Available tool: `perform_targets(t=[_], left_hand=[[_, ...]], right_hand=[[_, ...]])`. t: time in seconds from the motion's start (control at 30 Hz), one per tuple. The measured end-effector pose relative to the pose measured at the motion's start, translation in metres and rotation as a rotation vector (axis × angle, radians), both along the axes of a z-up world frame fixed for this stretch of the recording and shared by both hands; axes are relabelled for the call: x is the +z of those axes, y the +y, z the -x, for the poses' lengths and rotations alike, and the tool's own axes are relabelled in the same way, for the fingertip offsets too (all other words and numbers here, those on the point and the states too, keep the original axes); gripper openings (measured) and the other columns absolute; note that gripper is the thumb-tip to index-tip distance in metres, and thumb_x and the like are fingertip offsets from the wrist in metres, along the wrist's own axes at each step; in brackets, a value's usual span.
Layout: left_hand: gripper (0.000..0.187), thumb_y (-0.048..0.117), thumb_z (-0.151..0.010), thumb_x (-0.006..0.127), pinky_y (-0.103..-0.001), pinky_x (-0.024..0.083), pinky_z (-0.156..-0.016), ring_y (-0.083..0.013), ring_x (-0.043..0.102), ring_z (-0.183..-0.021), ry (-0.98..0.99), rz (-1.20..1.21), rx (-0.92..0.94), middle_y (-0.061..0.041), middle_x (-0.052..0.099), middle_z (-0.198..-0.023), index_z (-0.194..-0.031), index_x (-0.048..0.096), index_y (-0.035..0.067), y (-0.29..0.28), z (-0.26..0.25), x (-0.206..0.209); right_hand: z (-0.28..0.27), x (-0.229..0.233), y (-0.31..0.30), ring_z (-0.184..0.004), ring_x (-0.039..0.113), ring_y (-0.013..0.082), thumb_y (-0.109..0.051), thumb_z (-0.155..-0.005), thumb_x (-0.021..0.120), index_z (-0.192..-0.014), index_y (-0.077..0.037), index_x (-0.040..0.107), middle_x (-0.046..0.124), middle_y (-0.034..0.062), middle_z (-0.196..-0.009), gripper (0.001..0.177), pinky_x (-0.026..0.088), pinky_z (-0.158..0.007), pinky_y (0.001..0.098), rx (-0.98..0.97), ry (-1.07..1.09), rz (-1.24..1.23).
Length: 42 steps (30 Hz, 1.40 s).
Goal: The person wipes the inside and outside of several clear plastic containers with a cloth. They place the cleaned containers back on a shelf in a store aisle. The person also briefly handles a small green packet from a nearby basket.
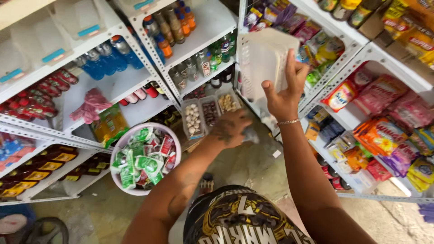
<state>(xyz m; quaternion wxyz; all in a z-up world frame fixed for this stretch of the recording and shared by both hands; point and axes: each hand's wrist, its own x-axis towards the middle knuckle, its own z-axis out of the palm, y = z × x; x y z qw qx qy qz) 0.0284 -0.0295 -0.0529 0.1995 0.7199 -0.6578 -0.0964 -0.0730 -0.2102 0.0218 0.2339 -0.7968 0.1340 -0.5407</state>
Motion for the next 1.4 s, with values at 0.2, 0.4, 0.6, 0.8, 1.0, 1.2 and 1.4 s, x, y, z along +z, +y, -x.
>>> perform_targets(t=[0.2, 0.4, 0.6, 0.8, 1.0, 1.2, 1.4], left_hand=[[0.045, 0.023, -0.083, 0.072, -0.051, 0.053, -0.090, -0.0444, 0.063, -0.107, 0.312, 0.276, 0.815, -0.021, 0.058, -0.126, -0.124, 0.062, 0.008, -0.008, -0.044, -0.023], [0.041, 0.022, -0.083, 0.073, -0.047, 0.054, -0.091, -0.0427, 0.068, -0.107, 0.287, 0.509, 0.556, -0.022, 0.070, -0.113, -0.119, 0.067, 0.002, -0.034, -0.069, -0.012], [0.032, 0.031, -0.090, 0.071, -0.043, 0.055, -0.081, -0.0371, 0.073, -0.094, 0.530, 0.251, 0.472, -0.020, 0.074, -0.098, -0.110, 0.068, 0.007, -0.038, -0.098, -0.016], [0.034, 0.032, -0.089, 0.070, -0.043, 0.055, -0.080, -0.0361, 0.072, -0.090, 0.520, 0.346, 0.531, -0.020, 0.074, -0.097, -0.109, 0.069, 0.005, -0.074, -0.178, -0.014], [0.036, 0.033, -0.090, 0.068, -0.043, 0.055, -0.081, -0.0370, 0.071, -0.093, 0.526, 0.367, 0.491, -0.021, 0.073, -0.099, -0.110, 0.069, 0.003, -0.115, -0.251, 0.011], [0.033, 0.033, -0.089, 0.069, -0.042, 0.055, -0.077, -0.0364, 0.072, -0.088, 0.550, 0.427, 0.449, -0.018, 0.073, -0.092, -0.102, 0.069, 0.003, -0.158, -0.281, 0.049], [0.029, 0.030, -0.091, 0.069, -0.044, 0.055, -0.078, -0.0397, 0.071, -0.089, 0.481, 0.456, 0.496, -0.020, 0.072, -0.091, -0.098, 0.066, 0.002, -0.208, -0.319, 0.082]], right_hand=[[0.007, 0.010, -0.003, -0.120, 0.051, 0.0375, -0.048, -0.081, 0.090, -0.154, -0.012, 0.055, 0.051, 0.0233, -0.128, 0.088, 0.044, -0.103, 0.0476, -0.250, 0.128, 0.220], [-0.032, -0.011, 0.023, -0.110, 0.050, 0.0294, -0.045, -0.080, 0.088, -0.153, -0.017, 0.049, 0.054, 0.0145, -0.121, 0.087, 0.043, -0.100, 0.0389, 0.258, 0.108, 0.120], [-0.076, -0.013, -0.042, -0.117, 0.051, 0.0232, -0.049, -0.099, 0.076, -0.166, -0.015, 0.038, 0.055, 0.0101, -0.123, 0.084, 0.040, -0.113, 0.0345, 0.438, 0.203, -0.389], [-0.117, -0.017, -0.080, -0.131, 0.058, 0.0283, -0.056, -0.091, 0.072, -0.169, -0.020, 0.020, 0.053, 0.0122, -0.148, 0.100, 0.051, -0.106, 0.0422, 0.446, 0.157, -0.775], [-0.144, -0.055, -0.056, -0.120, 0.061, 0.0259, -0.030, -0.093, 0.071, -0.162, -0.025, 0.024, 0.057, 0.0104, -0.138, 0.084, 0.062, -0.088, 0.0461, 0.436, -0.037, -1.278], [-0.193, -0.055, -0.074, -0.102, 0.071, 0.0188, -0.013, -0.098, 0.068, -0.156, -0.018, 0.040, 0.066, 0.0048, -0.121, 0.064, 0.063, -0.075, 0.0333, 0.231, -0.157, -1.156], [-0.236, -0.029, -0.125, -0.099, 0.069, 0.0149, -0.015, -0.105, 0.068, -0.158, -0.016, 0.043, 0.067, 0.0056, -0.117, 0.058, 0.063, -0.078, 0.0304, 0.180, -0.079, -0.817]])
